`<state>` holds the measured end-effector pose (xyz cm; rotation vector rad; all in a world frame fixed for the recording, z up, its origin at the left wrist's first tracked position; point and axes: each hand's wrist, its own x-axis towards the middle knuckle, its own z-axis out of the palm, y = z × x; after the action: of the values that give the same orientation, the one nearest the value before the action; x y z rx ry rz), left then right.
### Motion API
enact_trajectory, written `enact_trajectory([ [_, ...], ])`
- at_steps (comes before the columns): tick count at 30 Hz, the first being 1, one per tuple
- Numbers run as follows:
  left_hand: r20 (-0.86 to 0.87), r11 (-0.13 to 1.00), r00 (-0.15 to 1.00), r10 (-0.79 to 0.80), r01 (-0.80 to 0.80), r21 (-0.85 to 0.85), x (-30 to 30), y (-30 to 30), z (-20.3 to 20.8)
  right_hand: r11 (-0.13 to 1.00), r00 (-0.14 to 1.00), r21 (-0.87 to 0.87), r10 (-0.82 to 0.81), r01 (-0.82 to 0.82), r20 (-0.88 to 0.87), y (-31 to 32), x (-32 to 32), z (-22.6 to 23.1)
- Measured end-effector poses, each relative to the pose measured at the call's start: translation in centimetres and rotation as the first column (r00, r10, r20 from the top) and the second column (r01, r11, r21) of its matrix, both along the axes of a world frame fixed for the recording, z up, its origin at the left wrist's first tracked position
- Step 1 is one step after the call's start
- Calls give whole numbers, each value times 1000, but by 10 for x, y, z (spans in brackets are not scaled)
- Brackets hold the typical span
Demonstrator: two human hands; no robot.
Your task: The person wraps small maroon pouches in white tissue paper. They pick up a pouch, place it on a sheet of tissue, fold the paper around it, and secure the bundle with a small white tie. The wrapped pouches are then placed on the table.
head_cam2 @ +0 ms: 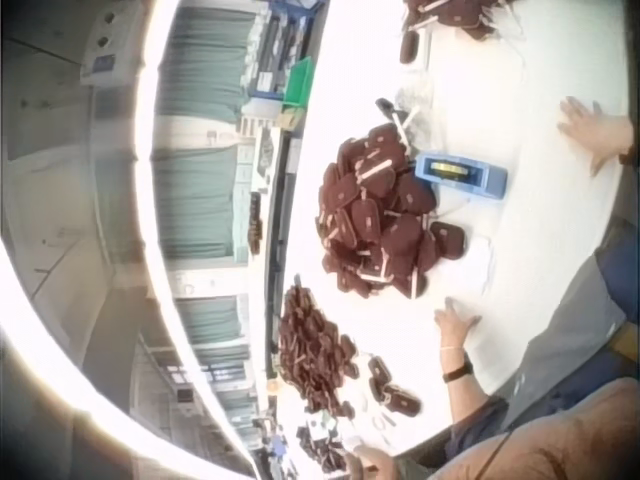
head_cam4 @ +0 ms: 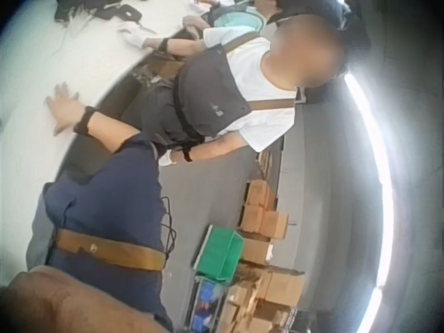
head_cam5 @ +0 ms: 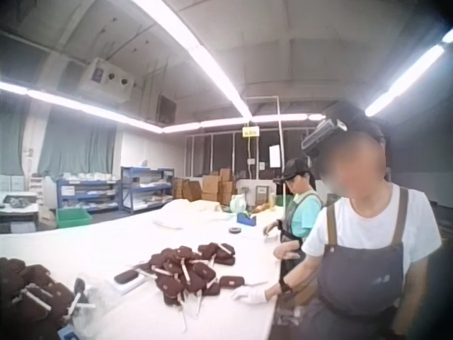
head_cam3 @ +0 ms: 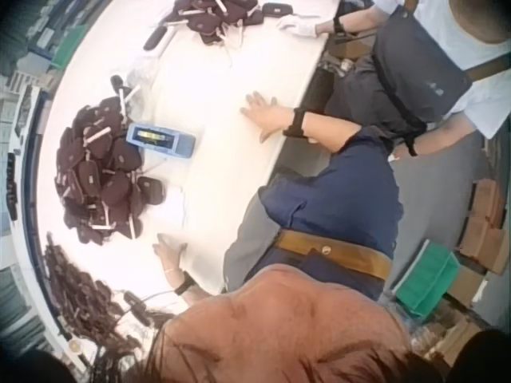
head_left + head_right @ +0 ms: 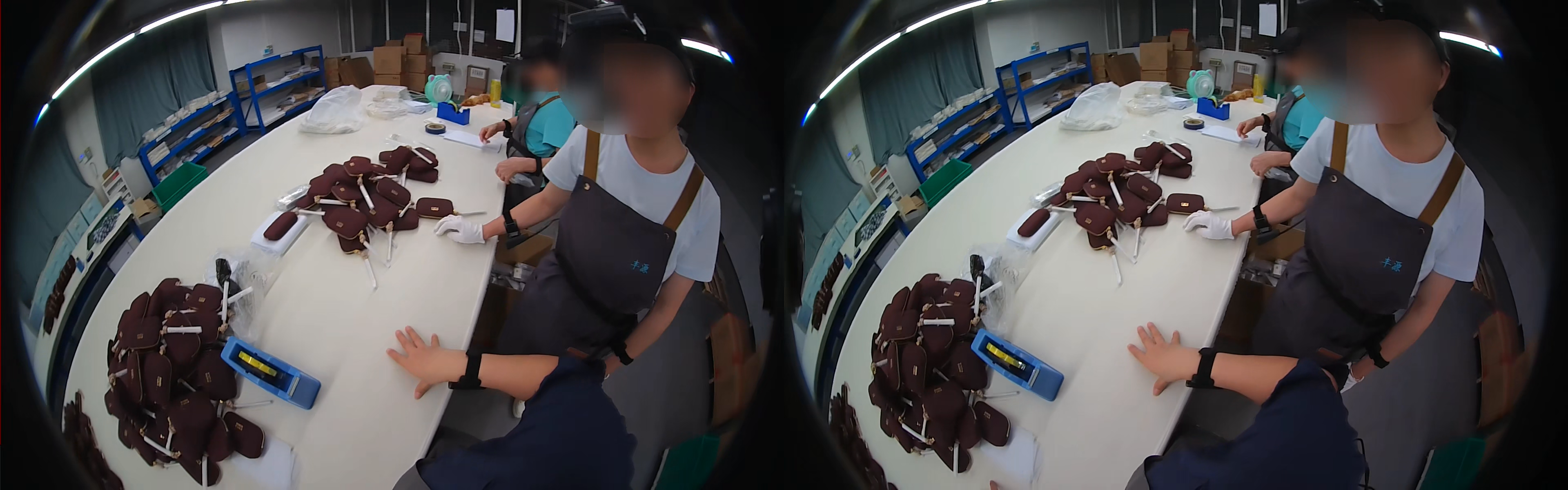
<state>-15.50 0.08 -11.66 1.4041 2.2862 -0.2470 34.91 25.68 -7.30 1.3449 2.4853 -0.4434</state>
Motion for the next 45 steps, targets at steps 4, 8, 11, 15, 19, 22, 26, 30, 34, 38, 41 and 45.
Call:
enact_trajectory([
  [4,-54,998,996,66,-66,4,15,-6,18,1000,999,0,19,-19,-28,2,-6,-8],
  [8,48,974,999,16,-26,225,15,-19,11,1000,999,-10,18,-18,48,-4,-5,-3],
  [11,77,977,996,53,-67,200,33,-34,30,998,998,-35,-42,44,56,-12,-6,-3],
  [15,-19,982,985,171,-169,89,53,-71,47,999,998,-37,41,-39,56,-10,-4,-9],
  [19,-8,965,972,233,-231,128,52,-108,19,995,994,35,95,-97,44,5,2,-26],
  [22,-102,976,995,-2,24,216,38,-123,-3,998,994,12,68,-70,81,8,-6,-20],
  [26,-89,995,995,-33,42,94,51,-107,21,999,995,-44,3,1,101,3,-8,0],
  [30,-74,995,997,-32,38,92,50,-101,20,998,997,-61,-7,12,82,3,-4,1],
  [34,-47,998,997,56,-54,33,47,-109,23,998,994,-10,68,-68,89,9,-13,-14],
  [38,6,976,979,203,-203,82,55,-97,38,973,979,110,197,-201,45,15,19,-45],
  [41,-23,981,986,164,-160,105,55,-97,35,998,997,5,69,-69,42,8,13,-32],
  [45,217,915,939,265,-316,251,26,-127,49,999,999,-44,20,-18,51,7,3,-24],
])
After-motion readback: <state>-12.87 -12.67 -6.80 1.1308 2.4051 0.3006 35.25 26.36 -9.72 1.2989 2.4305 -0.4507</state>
